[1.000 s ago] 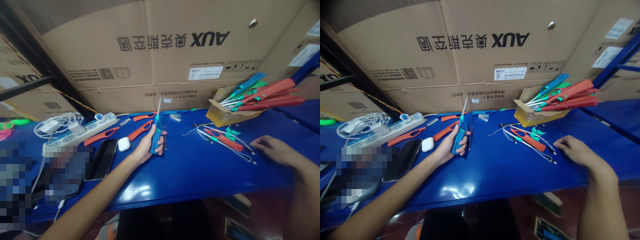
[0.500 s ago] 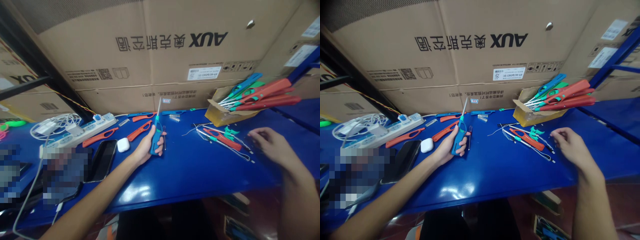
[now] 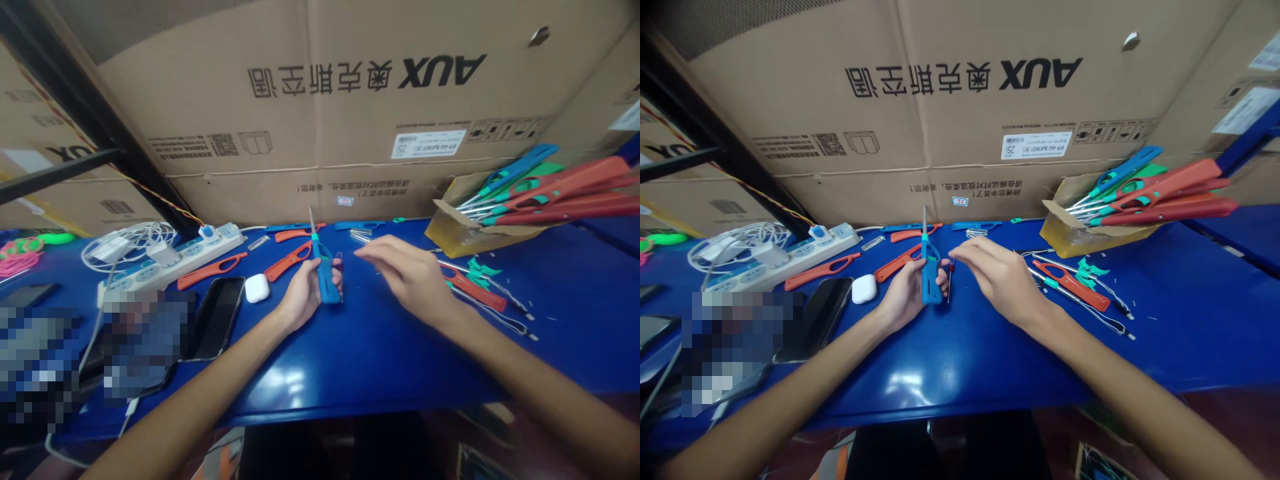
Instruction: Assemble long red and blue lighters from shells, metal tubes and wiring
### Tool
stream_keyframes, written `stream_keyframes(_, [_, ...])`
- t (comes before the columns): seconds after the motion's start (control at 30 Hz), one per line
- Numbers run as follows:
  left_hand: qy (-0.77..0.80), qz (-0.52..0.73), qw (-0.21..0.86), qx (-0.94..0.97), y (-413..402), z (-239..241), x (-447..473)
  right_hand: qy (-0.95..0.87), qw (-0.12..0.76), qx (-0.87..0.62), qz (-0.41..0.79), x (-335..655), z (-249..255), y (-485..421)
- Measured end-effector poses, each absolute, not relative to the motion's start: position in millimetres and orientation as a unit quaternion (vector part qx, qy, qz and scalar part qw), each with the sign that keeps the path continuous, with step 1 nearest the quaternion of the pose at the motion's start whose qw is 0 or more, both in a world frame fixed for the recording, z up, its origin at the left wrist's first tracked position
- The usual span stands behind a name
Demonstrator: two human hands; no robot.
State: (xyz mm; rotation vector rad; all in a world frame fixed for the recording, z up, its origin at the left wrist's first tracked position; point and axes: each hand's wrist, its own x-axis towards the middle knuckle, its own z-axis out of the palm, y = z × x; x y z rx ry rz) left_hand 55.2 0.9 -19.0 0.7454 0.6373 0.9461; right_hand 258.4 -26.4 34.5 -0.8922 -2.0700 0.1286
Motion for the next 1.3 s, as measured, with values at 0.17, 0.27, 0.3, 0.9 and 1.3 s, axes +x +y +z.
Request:
stream_keyframes(0.17, [0.327, 0.464, 0.733, 0.375, -0.6, -20.3, 53.8, -0.796, 0.478, -0.363, 0.081, 242.9, 16.0, -5.8])
stream_keyframes(0.27, [0.317, 0.482, 0.714, 0.396, -2.1, -22.2, 55.1, -0.775, 0.474, -0.385, 0.163, 249.2, 4.2, -8.1])
stream_keyframes(0.3, [0.311, 0.483, 0.712, 0.404, -2.2, -23.2, 56.0, -0.777, 0.458, -0.385, 0.193, 251.2, 1.5, -10.1])
stream_keyframes(0.9, [0.305, 0.537, 0.682, 0.391, -4.5, -16.1, 54.6, -0.846, 0.397, -0.329, 0.138, 252.5, -3.0, -14.4])
stream_keyframes(1.3, [0.327, 0.54, 0.677, 0.378, -2.7, -16.2, 51.6, -0.871, 0.375, -0.315, 0.034, 251.5, -7.9, -17.5])
